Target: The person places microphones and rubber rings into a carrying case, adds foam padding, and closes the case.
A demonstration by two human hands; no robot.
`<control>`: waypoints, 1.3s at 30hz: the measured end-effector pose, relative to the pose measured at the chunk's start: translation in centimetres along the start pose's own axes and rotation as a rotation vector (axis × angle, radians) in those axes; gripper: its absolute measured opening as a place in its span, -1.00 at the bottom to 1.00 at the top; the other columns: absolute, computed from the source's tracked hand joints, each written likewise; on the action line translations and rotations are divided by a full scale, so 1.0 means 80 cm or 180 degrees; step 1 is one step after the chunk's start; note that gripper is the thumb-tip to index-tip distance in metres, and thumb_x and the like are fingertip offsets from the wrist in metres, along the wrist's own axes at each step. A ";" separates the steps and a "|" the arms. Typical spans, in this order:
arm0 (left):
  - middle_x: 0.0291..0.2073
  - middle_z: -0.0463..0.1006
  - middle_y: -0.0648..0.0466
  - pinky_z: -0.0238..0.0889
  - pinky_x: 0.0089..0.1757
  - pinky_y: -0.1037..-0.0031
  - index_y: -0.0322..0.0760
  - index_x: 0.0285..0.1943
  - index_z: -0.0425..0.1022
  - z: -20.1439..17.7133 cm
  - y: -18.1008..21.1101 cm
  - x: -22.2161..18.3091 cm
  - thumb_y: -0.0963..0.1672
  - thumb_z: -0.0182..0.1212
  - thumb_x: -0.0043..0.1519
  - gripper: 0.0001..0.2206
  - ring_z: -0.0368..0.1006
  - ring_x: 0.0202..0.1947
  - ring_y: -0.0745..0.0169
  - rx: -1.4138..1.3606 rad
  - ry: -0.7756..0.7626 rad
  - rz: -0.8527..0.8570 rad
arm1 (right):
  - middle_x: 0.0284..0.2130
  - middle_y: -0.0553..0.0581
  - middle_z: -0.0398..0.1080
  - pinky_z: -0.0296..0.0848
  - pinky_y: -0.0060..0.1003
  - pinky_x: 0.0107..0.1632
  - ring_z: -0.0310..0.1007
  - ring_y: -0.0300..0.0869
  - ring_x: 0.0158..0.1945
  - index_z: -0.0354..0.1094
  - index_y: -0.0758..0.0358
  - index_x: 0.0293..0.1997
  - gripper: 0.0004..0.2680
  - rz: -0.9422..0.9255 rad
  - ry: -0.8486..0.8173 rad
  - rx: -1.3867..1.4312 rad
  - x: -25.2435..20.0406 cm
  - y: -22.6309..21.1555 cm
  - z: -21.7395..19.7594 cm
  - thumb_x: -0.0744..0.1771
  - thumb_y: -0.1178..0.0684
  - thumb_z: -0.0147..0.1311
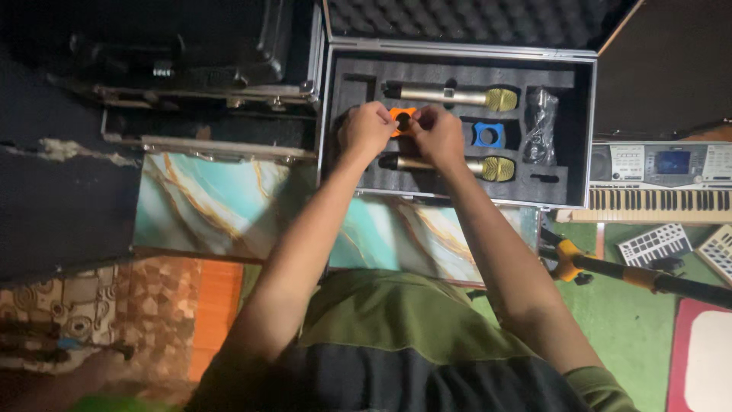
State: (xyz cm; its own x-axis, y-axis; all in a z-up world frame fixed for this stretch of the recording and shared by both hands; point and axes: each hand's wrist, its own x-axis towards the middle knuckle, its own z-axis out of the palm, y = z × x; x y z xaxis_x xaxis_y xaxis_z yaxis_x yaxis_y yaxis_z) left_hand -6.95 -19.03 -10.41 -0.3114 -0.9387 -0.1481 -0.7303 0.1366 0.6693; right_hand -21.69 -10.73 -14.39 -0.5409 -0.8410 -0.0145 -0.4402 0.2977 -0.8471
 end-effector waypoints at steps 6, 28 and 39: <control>-0.37 0.69 0.08 0.44 -0.19 0.22 -0.07 -0.35 0.64 -0.002 -0.006 -0.001 -0.02 0.46 0.05 -0.85 0.64 -0.27 0.04 0.0130 -0.0228 -0.0026 | -0.29 0.15 0.60 0.51 -0.14 -0.10 0.62 -0.01 -0.20 0.58 0.13 -0.19 -0.85 0.0076 -0.0218 -0.0557 -0.008 -0.014 -0.005 0.27 -0.05 0.28; -0.34 0.63 -0.23 0.44 -0.19 0.02 -0.30 -0.30 0.65 0.035 -0.024 0.013 -0.11 0.33 0.15 -0.86 0.59 -0.21 -0.30 0.0946 0.0091 0.0641 | -0.36 0.28 0.55 0.51 0.06 -0.17 0.57 0.17 -0.25 0.62 0.02 -0.24 -0.88 -0.0191 -0.0198 -0.1341 0.001 -0.002 0.023 0.29 -0.08 0.21; -0.24 0.67 -0.11 0.43 -0.21 0.18 -0.26 -0.14 0.59 -0.061 0.037 -0.092 -0.09 0.24 0.31 -0.86 0.61 -0.17 -0.18 -0.0493 0.0535 0.1398 | -0.17 0.26 0.54 0.55 -0.20 -0.20 0.57 -0.05 -0.30 0.48 0.31 0.04 -0.81 -0.0877 -0.0082 0.0107 -0.076 -0.065 -0.080 0.35 0.10 0.19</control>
State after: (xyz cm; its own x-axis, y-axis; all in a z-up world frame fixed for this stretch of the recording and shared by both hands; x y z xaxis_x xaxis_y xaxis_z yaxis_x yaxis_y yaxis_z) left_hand -3.85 -13.25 -3.79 -0.4577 -0.8427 0.2833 -0.4491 0.4942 0.7444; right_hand -20.72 -4.30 -6.45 -0.3854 -0.8995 0.2059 -0.5439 0.0412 -0.8381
